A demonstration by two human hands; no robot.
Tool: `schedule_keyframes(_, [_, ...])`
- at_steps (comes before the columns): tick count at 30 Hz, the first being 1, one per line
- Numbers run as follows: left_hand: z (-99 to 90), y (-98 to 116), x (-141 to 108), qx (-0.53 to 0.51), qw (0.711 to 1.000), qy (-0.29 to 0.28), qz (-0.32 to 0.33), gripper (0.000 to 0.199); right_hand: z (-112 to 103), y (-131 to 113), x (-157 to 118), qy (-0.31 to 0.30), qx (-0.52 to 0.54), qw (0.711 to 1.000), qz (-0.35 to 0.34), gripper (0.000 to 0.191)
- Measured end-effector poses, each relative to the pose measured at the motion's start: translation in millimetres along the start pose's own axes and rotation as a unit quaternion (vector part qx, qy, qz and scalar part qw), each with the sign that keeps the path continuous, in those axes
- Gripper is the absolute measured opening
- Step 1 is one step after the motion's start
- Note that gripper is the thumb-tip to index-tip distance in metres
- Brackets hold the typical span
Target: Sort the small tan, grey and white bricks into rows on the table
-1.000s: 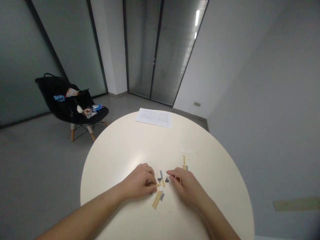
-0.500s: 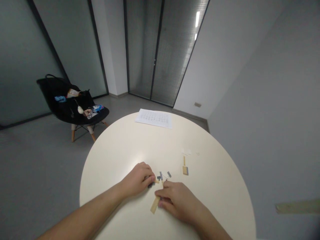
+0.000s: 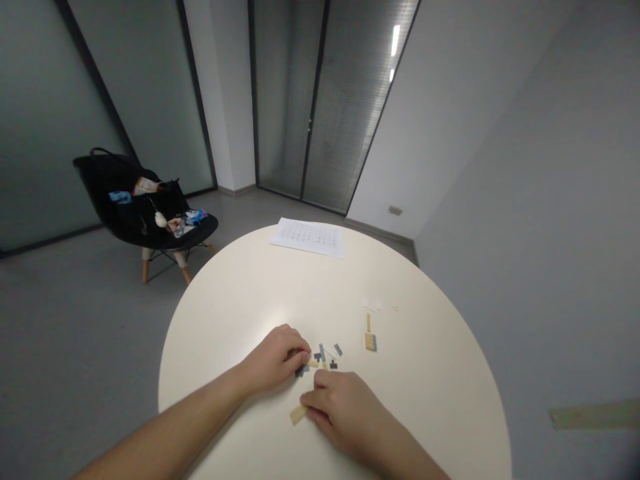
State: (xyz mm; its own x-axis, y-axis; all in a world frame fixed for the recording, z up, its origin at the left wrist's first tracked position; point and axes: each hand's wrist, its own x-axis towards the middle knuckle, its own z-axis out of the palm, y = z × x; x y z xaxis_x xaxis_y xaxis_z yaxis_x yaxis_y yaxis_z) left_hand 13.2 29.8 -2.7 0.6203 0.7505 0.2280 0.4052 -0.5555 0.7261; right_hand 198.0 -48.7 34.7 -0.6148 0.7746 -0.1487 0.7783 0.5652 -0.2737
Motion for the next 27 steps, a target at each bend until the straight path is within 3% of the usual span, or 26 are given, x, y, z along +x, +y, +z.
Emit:
schedule_keyframes(10, [-0.9,2,1,-0.001,1.0,-0.003,-0.012,0.017,1,1,0,0.01,0.097,0.995,0.017,0.009])
schedule_keyframes(15, [0.2,1,0,0.0,1.0,-0.003,-0.011,0.016,-4,17,-5,0.107,0.219,0.969,0.027,0.008])
schedule_keyframes(19, [0.8,0,0,0.005,1.0,-0.006,-0.006,0.016,-10,52,-13,0.237,0.311,0.914,0.109,0.005])
schedule_keyframes(24, [0.1,1,1,0.0,1.0,-0.011,-0.005,0.018,-13,95,-27,0.403,0.449,0.77,0.205,0.028])
schedule_keyframes(27, [-0.1,2,2,-0.002,1.0,-0.01,-0.009,0.017,-14,108,-33,0.459,0.486,0.715,0.206,0.043])
